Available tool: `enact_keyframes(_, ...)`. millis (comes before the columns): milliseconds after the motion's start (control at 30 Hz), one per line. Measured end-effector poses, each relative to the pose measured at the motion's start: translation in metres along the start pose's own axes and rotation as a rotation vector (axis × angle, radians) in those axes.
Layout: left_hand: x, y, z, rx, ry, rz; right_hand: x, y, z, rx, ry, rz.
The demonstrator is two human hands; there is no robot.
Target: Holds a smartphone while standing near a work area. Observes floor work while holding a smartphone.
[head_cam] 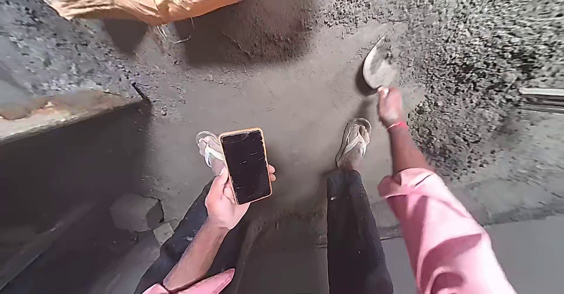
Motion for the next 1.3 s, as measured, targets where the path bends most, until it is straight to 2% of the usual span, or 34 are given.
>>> enact_keyframes(67,0.004,0.001,-0.002,0.007,-0.007,-0.005,-0.031,-0.056,0.012,-0.264,0.079,0.125)
enact_keyframes(133,-0.002,0.001,-0.002,0.025,0.006,-0.018,-0.024,-0.105,0.002,-0.521,0.136,0.245)
enact_keyframes(167,-0.003,0.000,-0.001,0.032,0.007,-0.020,-0.013,-0.114,0.003,-0.533,0.117,0.272)
enact_keyframes(200,0.001,0.000,-0.002,0.031,0.000,-0.015,0.004,-0.111,0.010,-0.431,0.069,0.259)
enact_keyframes(267,0.004,0.001,-0.004,0.025,-0.014,-0.010,0.046,-0.078,0.019,-0.091,-0.035,0.138)
enact_keyframes(333,0.001,-0.001,-0.004,0.025,-0.019,-0.017,0.092,-0.007,0.019,0.133,-0.069,-0.003)
enact_keyframes(433,-0.002,-0.003,-0.001,0.004,-0.009,-0.012,0.152,0.113,0.024,0.315,-0.045,-0.242)
enact_keyframes(500,0.000,-0.003,-0.001,-0.010,-0.004,0.002,0.176,0.157,0.036,0.318,-0.005,-0.329)
enact_keyframes(533,0.001,-0.005,-0.001,-0.013,0.002,0.004,0.177,0.163,0.042,0.293,0.012,-0.325)
enact_keyframes(633,0.003,-0.006,0.006,-0.020,0.005,0.008,0.136,0.144,0.075,0.235,-0.068,-0.238)
enact_keyframes(700,0.004,-0.002,0.010,0.003,0.003,0.008,0.101,0.108,0.095,0.234,-0.153,-0.251)
enact_keyframes(767,0.007,-0.001,0.018,0.016,0.024,0.003,0.077,0.072,0.100,0.315,-0.219,-0.273)
enact_keyframes(833,0.008,-0.005,0.028,0.026,0.058,-0.008,0.060,0.045,0.100,0.347,-0.247,-0.224)
enact_keyframes(900,0.012,-0.012,0.035,0.061,0.082,-0.005,0.054,0.023,0.102,0.180,-0.144,-0.053)
enact_keyframes(967,0.015,-0.021,0.042,0.090,0.110,0.000,0.051,0.009,0.086,-0.046,0.026,0.206)
enact_keyframes(1033,0.019,-0.029,0.047,0.109,0.112,0.009,0.066,0.009,0.068,0.010,0.045,0.284)
enact_keyframes(1100,0.021,-0.038,0.054,0.118,0.140,0.034,0.094,0.043,0.027,0.227,-0.090,0.129)
enact_keyframes(1200,0.033,-0.057,0.066,0.145,0.210,0.104,0.173,0.168,-0.022,0.445,-0.272,-0.163)
enact_keyframes(1300,0.035,-0.069,0.076,0.186,0.264,0.190,0.254,0.288,-0.083,0.513,-0.337,-0.445)
Point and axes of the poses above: each hand's wrist, its own x-axis away from the middle knuckle, its own y-axis out of the palm, z = x × y, the point moved 2 cm from there along -x, towards the middle knuckle, and after that the axes turned 3 degrees about y, right-handed, at the moved point
